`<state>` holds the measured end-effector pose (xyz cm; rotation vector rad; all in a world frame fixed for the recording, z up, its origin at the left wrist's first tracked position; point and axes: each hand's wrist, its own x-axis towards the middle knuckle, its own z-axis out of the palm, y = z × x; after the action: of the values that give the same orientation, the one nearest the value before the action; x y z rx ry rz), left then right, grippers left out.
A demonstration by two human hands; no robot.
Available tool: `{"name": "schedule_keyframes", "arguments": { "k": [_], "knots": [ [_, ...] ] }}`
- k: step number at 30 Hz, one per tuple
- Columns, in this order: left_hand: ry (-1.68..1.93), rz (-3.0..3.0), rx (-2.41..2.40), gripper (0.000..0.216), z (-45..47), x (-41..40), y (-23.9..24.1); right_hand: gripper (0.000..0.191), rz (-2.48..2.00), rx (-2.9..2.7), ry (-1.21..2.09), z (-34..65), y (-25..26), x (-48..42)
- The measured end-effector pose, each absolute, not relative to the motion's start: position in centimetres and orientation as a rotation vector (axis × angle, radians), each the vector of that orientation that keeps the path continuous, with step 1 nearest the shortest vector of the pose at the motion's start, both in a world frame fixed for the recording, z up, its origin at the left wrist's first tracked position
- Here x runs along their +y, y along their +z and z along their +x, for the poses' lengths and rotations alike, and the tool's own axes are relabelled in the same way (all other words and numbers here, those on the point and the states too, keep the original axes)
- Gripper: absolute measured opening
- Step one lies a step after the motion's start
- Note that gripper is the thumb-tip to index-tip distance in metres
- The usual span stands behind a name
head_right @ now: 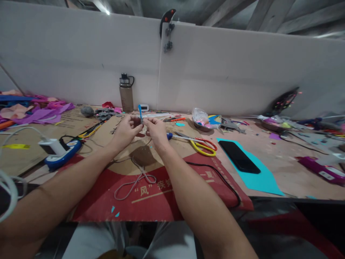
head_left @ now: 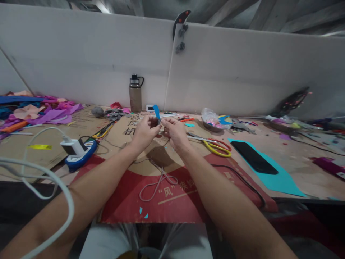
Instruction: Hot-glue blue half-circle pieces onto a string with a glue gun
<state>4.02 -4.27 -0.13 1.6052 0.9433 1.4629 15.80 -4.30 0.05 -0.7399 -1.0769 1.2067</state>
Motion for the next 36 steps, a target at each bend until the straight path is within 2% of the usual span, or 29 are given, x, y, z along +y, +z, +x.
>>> {"name": "schedule_keyframes", "arguments": {
  "k": [19,27,36],
  "knots": [
    [1.380,1.399,0.802,0.010,4.4,-4.3,0.3,0.021,-0.901,-1.177,0.999,15.8,-0.4,-3.5],
    [1.384,1.269,0.776,0.008,4.2,-4.3,0.6,0.019,-0.949,-1.250,0.887,15.8,-0.7,-3.2],
    [1.431,1.238,0.842,0.016,3.9,-4.1,0.5,0.016,-0.986,-1.359,0.852,15.5,-0.5,-3.8]
  ]
}}
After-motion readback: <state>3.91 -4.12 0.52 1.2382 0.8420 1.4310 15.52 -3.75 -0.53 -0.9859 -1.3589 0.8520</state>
